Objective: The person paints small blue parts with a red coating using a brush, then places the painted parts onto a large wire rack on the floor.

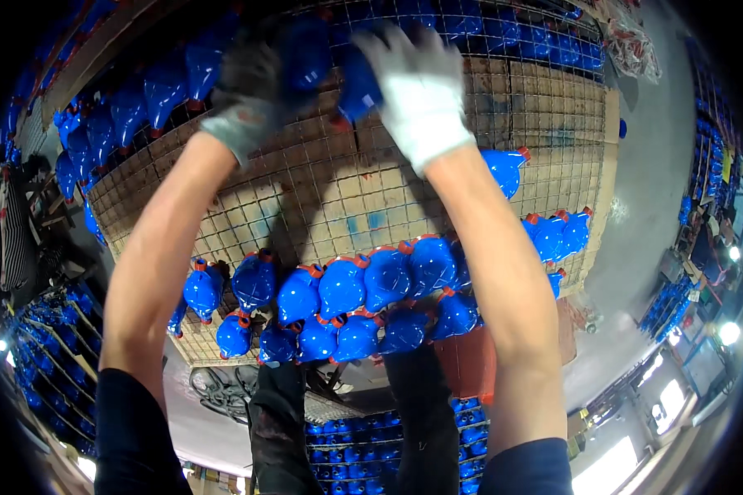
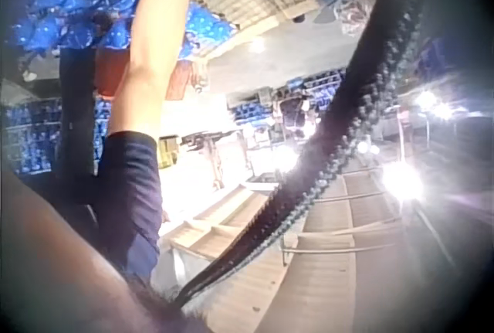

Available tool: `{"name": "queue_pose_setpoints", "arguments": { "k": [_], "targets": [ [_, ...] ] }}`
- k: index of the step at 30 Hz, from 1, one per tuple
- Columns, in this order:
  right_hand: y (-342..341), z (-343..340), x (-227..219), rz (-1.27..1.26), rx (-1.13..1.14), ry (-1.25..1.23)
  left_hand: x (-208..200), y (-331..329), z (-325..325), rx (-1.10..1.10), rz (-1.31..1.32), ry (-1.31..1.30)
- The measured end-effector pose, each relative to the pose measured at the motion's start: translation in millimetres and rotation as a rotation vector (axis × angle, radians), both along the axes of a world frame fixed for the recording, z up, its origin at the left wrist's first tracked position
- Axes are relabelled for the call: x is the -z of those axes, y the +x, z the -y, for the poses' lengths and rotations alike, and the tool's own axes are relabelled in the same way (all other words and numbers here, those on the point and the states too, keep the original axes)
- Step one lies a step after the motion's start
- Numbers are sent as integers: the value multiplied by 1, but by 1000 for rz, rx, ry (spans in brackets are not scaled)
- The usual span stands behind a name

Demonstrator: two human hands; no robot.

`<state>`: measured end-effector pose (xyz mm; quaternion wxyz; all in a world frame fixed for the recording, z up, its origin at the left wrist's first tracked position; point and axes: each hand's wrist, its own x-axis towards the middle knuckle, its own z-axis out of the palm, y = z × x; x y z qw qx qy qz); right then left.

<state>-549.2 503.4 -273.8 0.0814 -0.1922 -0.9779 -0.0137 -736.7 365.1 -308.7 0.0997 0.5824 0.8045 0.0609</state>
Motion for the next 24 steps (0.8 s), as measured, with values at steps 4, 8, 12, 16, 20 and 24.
{"name": "queue_pose_setpoints", "arguments": {
  "k": [4,8,12,16,20,24],
  "targets": [
    [-79,-39,12,24,-16,53,31,-60,-24,50,-181,52],
    [-98,-36,21,18,7,118,42,-81,-2,36,-331,117],
    [30,-22,-11,-288,23,-156,-16,32,34,-41,126,270],
    [179,-25,-16,-185,174,-208,-69,200,122,55,677,11],
    [204,-14,-32,195,195,-339,-49,298,151,-33,426,37],
    [199,1,-33,401,182,-150,-39,311,136,-135,326,-5]
  ]
}}
